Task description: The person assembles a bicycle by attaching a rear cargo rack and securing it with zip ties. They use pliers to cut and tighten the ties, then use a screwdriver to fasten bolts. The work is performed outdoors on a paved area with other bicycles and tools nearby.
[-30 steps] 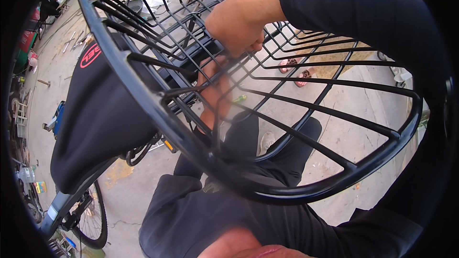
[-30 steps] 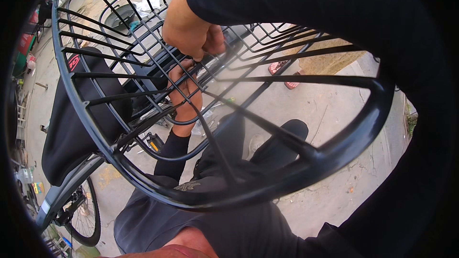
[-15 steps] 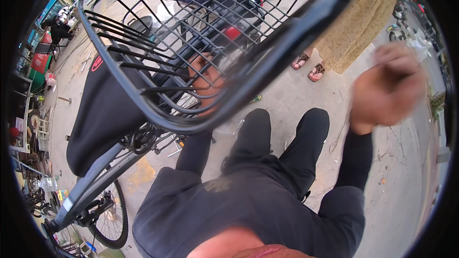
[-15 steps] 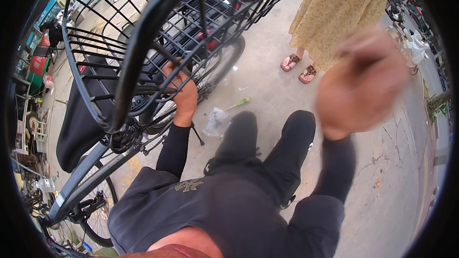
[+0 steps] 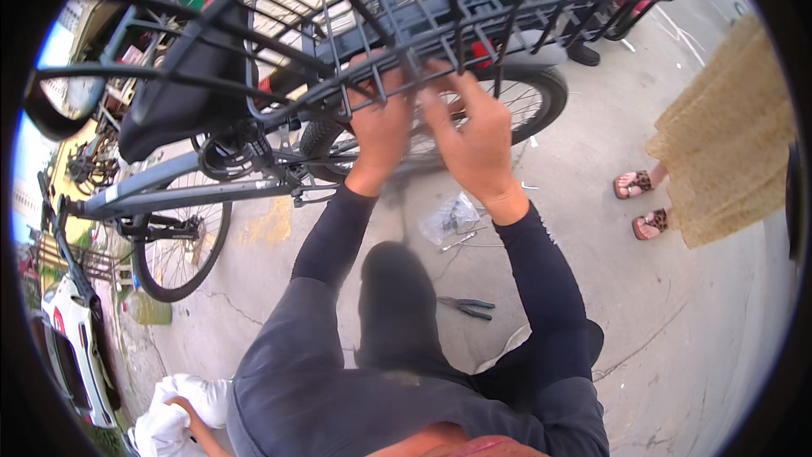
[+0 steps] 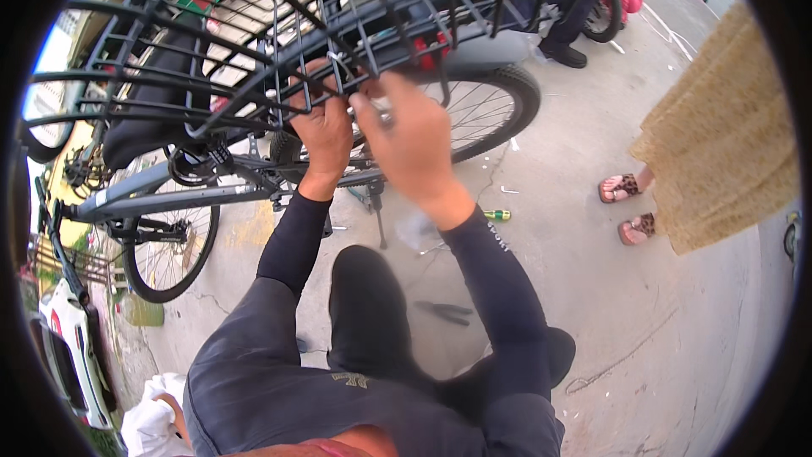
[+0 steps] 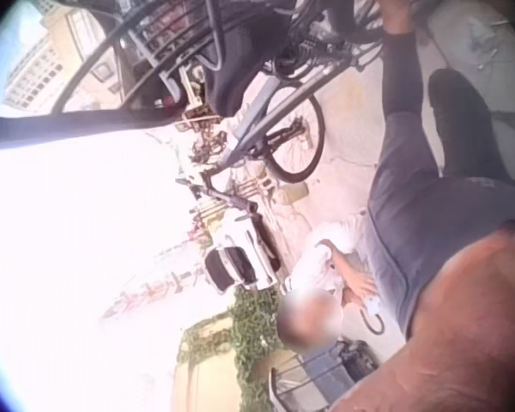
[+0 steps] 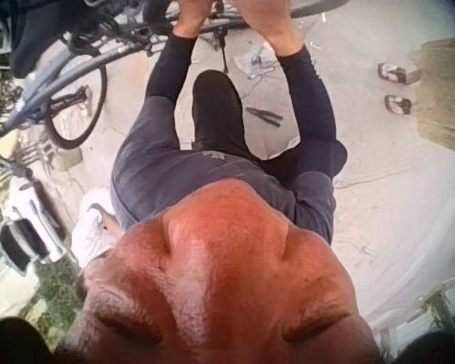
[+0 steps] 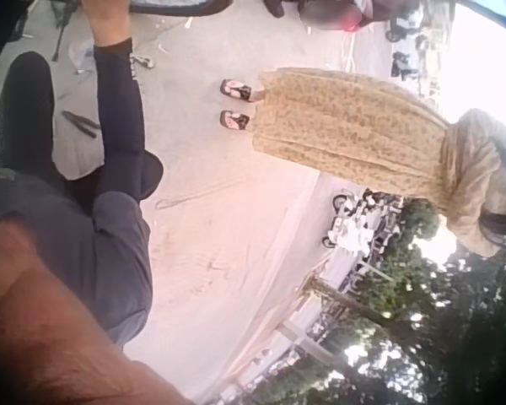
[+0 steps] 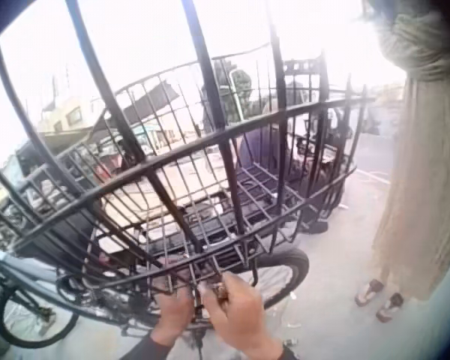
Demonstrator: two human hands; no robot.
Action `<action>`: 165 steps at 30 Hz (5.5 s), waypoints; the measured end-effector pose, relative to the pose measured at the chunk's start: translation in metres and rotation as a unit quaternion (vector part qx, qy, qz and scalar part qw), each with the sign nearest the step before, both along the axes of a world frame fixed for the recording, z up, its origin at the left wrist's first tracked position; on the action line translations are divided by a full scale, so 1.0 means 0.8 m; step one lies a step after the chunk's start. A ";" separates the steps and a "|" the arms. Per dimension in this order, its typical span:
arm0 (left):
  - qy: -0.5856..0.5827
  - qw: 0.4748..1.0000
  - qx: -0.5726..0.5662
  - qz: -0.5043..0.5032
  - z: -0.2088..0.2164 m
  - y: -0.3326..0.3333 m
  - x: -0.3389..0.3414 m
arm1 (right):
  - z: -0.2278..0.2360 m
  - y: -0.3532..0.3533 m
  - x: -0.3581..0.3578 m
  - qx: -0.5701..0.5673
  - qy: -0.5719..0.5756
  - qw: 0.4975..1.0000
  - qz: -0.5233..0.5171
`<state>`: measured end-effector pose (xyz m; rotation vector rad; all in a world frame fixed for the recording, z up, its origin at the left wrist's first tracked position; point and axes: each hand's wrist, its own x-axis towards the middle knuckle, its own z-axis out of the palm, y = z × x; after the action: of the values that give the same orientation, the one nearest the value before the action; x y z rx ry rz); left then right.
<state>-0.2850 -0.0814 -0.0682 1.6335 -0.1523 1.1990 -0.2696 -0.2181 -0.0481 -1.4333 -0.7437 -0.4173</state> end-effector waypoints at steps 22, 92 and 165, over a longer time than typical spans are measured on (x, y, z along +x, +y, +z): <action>-0.073 0.995 -0.061 -0.005 0.012 -0.016 0.020 | -0.025 0.007 0.055 0.038 -0.254 0.959 -0.123; -0.176 0.979 -0.005 -0.106 -0.018 -0.029 0.025 | -0.011 0.009 0.034 -0.038 -0.331 0.883 -0.329; 0.007 0.973 0.037 0.229 0.011 -0.088 -0.009 | -0.034 0.020 0.039 0.263 0.237 0.899 0.258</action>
<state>-0.2926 -0.1520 -0.0595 1.7998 0.2044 1.5416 -0.2385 -0.2021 -0.0750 -0.7327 -0.5245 0.1458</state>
